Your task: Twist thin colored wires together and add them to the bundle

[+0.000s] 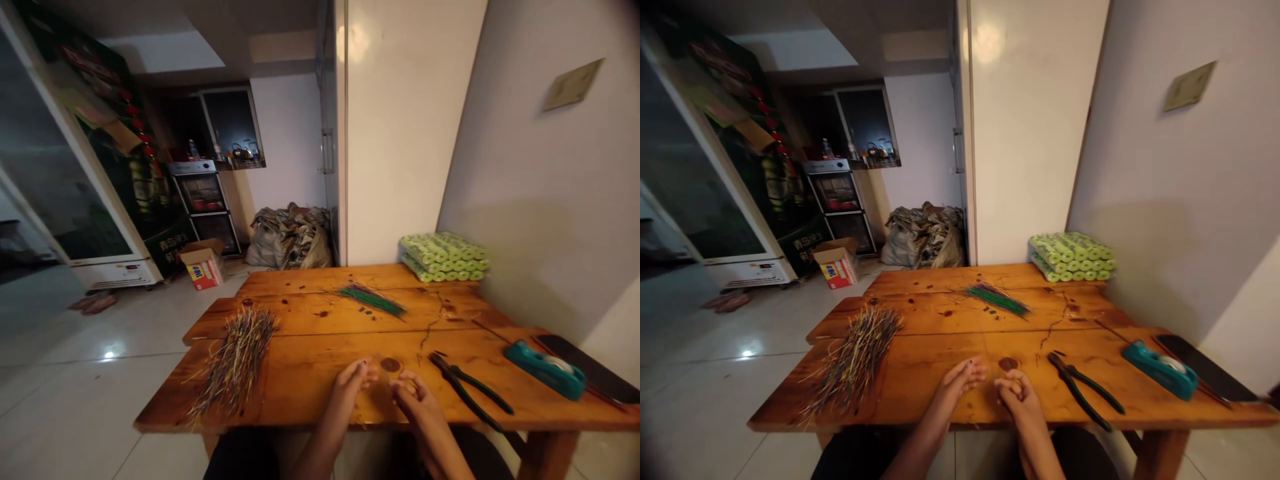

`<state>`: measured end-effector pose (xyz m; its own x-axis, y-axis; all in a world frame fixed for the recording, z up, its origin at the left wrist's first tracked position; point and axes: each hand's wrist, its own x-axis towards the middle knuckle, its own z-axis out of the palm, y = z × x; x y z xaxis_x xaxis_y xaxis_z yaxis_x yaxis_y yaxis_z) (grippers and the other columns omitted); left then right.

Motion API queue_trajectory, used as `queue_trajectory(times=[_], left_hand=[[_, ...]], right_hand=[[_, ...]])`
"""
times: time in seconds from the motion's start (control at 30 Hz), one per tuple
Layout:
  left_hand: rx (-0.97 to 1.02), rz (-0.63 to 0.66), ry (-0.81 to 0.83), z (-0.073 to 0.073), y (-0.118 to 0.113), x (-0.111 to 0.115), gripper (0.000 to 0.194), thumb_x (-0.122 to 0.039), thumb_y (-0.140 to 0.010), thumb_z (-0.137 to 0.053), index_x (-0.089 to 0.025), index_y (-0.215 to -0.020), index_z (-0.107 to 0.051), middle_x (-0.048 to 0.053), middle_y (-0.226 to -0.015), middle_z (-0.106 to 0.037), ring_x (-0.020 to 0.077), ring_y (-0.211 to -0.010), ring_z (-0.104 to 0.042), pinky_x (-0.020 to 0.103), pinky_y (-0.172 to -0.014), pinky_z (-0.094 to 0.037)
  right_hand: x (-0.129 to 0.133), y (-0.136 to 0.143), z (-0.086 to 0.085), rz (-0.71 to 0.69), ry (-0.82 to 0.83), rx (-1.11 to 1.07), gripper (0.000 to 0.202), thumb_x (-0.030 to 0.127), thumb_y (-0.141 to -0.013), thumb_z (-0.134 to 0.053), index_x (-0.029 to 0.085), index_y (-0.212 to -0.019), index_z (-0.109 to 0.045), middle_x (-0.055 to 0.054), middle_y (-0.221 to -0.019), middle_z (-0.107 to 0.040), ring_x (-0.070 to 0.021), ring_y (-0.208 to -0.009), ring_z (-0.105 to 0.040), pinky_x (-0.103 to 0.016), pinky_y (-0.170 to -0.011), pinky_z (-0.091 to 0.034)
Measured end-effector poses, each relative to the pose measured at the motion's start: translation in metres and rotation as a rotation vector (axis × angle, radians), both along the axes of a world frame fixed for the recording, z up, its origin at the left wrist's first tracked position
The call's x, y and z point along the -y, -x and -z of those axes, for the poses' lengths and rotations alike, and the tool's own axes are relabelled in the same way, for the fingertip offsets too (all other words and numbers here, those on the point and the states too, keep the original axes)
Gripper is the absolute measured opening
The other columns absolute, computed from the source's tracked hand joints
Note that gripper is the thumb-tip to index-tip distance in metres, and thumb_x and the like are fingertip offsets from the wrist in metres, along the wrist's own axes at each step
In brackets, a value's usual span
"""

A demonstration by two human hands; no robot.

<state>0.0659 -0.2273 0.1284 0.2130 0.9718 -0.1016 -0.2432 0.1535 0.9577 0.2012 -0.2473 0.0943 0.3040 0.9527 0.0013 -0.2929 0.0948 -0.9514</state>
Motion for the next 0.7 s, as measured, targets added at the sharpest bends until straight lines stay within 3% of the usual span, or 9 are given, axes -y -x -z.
queue_trajectory(times=[0.2, 0.47, 0.7], left_hand=[[0.2, 0.044, 0.047, -0.031, -0.009, 0.002, 0.044, -0.043, -0.07, -0.061, -0.011, -0.099, -0.063, 0.016, -0.1, -0.065, 0.0218, -0.09, -0.061, 0.033, -0.085, -0.041], [0.19, 0.042, 0.02, -0.039, -0.007, 0.007, 0.036, -0.038, -0.068, -0.065, -0.011, -0.092, -0.066, 0.011, -0.087, -0.067, 0.0153, -0.075, -0.061, 0.028, -0.075, -0.044], [0.151, -0.021, -0.032, -0.047, -0.001, 0.015, 0.031, -0.035, -0.068, -0.064, -0.014, -0.09, -0.067, 0.008, -0.085, -0.066, 0.0138, -0.074, -0.058, 0.024, -0.07, -0.044]], right_hand=[[0.031, 0.01, -0.024, -0.073, 0.016, -0.059, 0.039, 0.039, -0.054, -0.075, 0.021, -0.072, -0.046, 0.005, -0.054, -0.054, -0.0104, -0.051, -0.048, -0.02, -0.05, -0.037], [0.051, 0.005, -0.019, -0.107, -0.01, -0.056, 0.039, 0.041, -0.055, -0.074, 0.019, -0.07, -0.046, 0.004, -0.056, -0.053, -0.0094, -0.05, -0.047, -0.019, -0.049, -0.036], [0.068, 0.002, -0.019, -0.03, -0.1, 0.166, 0.029, 0.037, -0.063, -0.069, 0.02, -0.071, -0.048, 0.002, -0.061, -0.05, -0.0115, -0.056, -0.048, -0.022, -0.054, -0.041]])
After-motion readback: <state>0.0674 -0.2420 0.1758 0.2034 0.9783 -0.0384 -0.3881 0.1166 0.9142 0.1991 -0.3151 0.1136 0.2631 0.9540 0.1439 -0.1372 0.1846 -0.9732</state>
